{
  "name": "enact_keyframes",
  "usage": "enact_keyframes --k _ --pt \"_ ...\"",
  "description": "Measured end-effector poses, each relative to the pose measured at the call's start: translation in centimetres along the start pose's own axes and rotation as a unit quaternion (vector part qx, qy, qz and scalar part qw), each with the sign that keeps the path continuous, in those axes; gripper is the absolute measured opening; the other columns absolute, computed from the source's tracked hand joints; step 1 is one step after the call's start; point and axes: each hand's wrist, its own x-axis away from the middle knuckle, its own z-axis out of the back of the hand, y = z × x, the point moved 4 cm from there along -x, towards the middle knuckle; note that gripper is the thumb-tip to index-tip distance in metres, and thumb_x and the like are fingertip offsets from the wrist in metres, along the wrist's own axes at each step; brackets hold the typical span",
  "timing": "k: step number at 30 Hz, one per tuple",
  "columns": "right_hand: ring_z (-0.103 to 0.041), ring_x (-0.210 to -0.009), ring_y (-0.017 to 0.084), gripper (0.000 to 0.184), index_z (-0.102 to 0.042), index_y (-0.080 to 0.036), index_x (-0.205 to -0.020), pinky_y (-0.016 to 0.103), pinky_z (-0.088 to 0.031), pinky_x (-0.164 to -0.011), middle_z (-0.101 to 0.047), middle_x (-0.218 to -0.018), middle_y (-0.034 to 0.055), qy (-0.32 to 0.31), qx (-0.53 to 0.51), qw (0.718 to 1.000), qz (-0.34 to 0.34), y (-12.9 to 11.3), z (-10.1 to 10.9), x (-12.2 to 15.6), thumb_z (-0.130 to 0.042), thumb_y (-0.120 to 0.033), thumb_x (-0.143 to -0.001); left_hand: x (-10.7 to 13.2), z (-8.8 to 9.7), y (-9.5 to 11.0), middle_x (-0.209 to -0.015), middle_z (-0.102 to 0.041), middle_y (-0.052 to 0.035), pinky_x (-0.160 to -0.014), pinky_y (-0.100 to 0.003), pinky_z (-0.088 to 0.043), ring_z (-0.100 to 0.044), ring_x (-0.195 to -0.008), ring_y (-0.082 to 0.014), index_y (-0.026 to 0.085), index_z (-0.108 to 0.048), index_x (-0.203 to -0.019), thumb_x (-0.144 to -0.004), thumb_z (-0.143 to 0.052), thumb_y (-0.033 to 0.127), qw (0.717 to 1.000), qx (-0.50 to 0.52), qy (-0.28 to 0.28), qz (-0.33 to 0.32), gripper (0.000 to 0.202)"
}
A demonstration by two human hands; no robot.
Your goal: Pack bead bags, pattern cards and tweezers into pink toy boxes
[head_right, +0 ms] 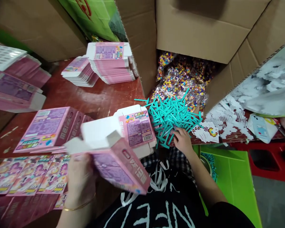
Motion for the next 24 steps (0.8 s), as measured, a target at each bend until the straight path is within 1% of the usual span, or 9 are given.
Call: enact_keyframes --k 2,5,8,11,13,15,18,20,24 --pt "-0.057 -0.103 0.033 0.026 -0.071 -0.016 -0.104 0.045 -0.051 -0.082 -0.063 -0.114 0.0133 -0.029 0.035 0.999 0.021 0.3 -1.4 0.2 -0.046 -0.020 -0.099 -0.4 -2.3 -1.0 -0.078 -0.074 -0.0081 -0.064 -0.031 -0.059 -0.071 -0.073 -0.0248 0.012 -0.070 -0.097 -0.062 -0.084 0.058 0.994 0.010 -0.067 0.091 0.059" --pt "-0.060 -0.094 0.029 0.029 -0.072 -0.018 -0.095 0.042 -0.051 -0.080 -0.067 -0.102 0.0106 0.007 0.011 1.000 0.028 1.4 -2.3 -0.8 -0.044 -0.021 -0.102 -0.4 -5.5 -2.1 -0.085 -0.076 -0.0104 -0.065 -0.033 -0.059 -0.072 -0.073 -0.0253 0.012 -0.068 -0.103 -0.062 -0.086 0.056 0.971 0.007 -0.165 0.172 0.064" --pt "-0.063 -0.091 0.026 0.030 -0.072 -0.020 -0.091 0.040 -0.053 -0.083 -0.068 -0.098 0.0091 0.076 -0.095 0.992 -0.017 3.3 -1.3 -2.1 -0.047 -0.030 -0.105 -0.8 -6.2 -2.5 -0.090 -0.076 -0.0109 -0.068 -0.034 -0.059 -0.072 -0.075 -0.0255 0.012 -0.066 -0.106 -0.064 -0.086 0.056 0.969 0.006 -0.173 0.174 0.064" --pt "-0.066 -0.080 0.025 0.031 -0.070 -0.019 -0.092 0.037 -0.055 -0.075 -0.068 -0.088 0.0065 0.154 -0.207 0.957 -0.132 3.9 1.3 -3.2 -0.056 -0.045 -0.102 -1.3 -6.1 -2.3 -0.097 -0.076 -0.0108 -0.070 -0.033 -0.060 -0.073 -0.081 -0.0258 0.014 -0.065 -0.109 -0.067 -0.085 0.052 0.973 -0.008 -0.178 0.147 0.061" --pt "-0.066 -0.068 0.022 0.029 -0.069 -0.019 -0.097 0.032 -0.055 -0.065 -0.067 -0.080 0.0034 0.218 -0.273 0.917 -0.193 2.0 3.5 -4.3 -0.062 -0.047 -0.099 -1.3 -6.7 -2.0 -0.102 -0.076 -0.0108 -0.072 -0.033 -0.060 -0.073 -0.085 -0.0256 0.015 -0.064 -0.112 -0.069 -0.085 0.049 0.969 -0.021 -0.205 0.134 0.058" --pt "-0.065 -0.065 0.019 0.023 -0.070 -0.021 -0.102 0.030 -0.053 -0.063 -0.067 -0.079 0.0013 0.237 -0.335 0.892 -0.190 -1.6 5.6 -6.3 -0.065 -0.043 -0.099 -1.1 -8.1 -1.4 -0.104 -0.075 -0.0106 -0.074 -0.034 -0.060 -0.073 -0.087 -0.0253 0.016 -0.064 -0.115 -0.071 -0.084 0.045 0.961 -0.031 -0.246 0.122 0.056" --pt "-0.066 -0.077 0.020 0.025 -0.073 -0.024 -0.100 0.033 -0.054 -0.074 -0.069 -0.088 0.0021 0.082 -0.379 0.920 -0.065 -7.6 7.2 -10.1 -0.062 -0.046 -0.102 -1.0 -10.0 -0.3 -0.103 -0.075 -0.0095 -0.076 -0.034 -0.060 -0.073 -0.087 -0.0244 0.017 -0.064 -0.117 -0.070 -0.085 0.041 0.950 -0.039 -0.293 0.098 0.057" --pt "-0.065 -0.091 0.022 0.027 -0.073 -0.025 -0.105 0.036 -0.054 -0.082 -0.068 -0.100 0.0039 0.017 -0.377 0.926 -0.019 -9.1 7.6 -10.9 -0.056 -0.046 -0.104 -1.6 -10.0 0.2 -0.098 -0.076 -0.0088 -0.072 -0.033 -0.060 -0.072 -0.082 -0.0237 0.016 -0.065 -0.113 -0.067 -0.087 0.043 0.955 -0.034 -0.277 0.095 0.057" --pt "-0.060 -0.107 0.025 0.023 -0.066 -0.026 -0.122 0.043 -0.049 -0.095 -0.064 -0.116 0.0073 0.092 -0.263 0.960 -0.038 -5.6 6.3 -5.8 -0.055 -0.034 -0.104 -5.0 -6.0 -0.2 -0.083 -0.073 -0.0070 -0.060 -0.029 -0.056 -0.069 -0.068 -0.0214 0.014 -0.063 -0.102 -0.070 -0.080 0.057 0.981 -0.022 -0.143 0.133 0.056"
